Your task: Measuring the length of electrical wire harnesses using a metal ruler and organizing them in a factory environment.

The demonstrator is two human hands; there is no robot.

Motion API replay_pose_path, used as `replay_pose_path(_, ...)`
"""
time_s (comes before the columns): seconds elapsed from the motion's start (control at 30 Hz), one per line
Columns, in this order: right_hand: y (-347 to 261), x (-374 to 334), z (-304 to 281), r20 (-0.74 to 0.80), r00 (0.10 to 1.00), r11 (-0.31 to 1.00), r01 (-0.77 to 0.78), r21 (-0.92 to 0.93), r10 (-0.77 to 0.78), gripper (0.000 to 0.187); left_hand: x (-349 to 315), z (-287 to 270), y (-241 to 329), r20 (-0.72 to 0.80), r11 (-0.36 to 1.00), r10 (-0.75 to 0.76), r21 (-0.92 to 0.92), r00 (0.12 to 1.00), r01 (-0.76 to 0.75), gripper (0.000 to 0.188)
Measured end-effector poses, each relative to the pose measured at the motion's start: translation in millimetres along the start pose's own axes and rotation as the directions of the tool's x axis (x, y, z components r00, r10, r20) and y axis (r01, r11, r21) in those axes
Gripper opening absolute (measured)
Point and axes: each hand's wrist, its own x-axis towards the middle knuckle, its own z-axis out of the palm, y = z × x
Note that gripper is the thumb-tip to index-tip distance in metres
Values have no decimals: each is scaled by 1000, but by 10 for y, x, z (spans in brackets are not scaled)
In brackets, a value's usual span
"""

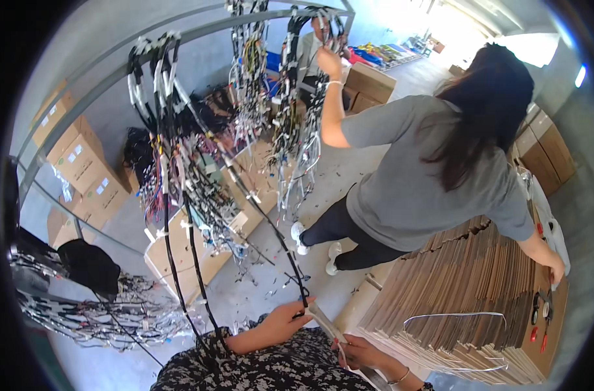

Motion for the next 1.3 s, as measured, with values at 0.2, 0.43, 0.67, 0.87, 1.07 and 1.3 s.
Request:
replay_pose_path(0.2,53,-101,-14,-60,998,997,10,79,-5,27,38,36,-93,-107,978,202,77,974,-194,45)
replay_pose_path(0.43,-9,-107,-39,10,1000,994,-24,110,23,24,32,-27,-18,-44,993,43,-106,998,-47,24)
replay_pose_path(0.67,-180,-163,59,-34,993,975,104,-197,-113,31,11,-68,-118,108,953,-71,-286,992,99,25)
replay_pose_path(0.87,-308,-247,65,-110,988,970,84,-227,-112,33,-17,-225,79,94,897,-89,-425,992,121,27)
replay_pose_path(1.07,-519,-396,59,-14,997,962,71,-263,-77,29,-170,-392,321,119,806,-178,-551,977,214,30)
replay_pose_path(1.3,-693,-492,154,1,999,968,35,-247,-35,37,-179,-402,315,84,816,-240,-522,967,248,31)
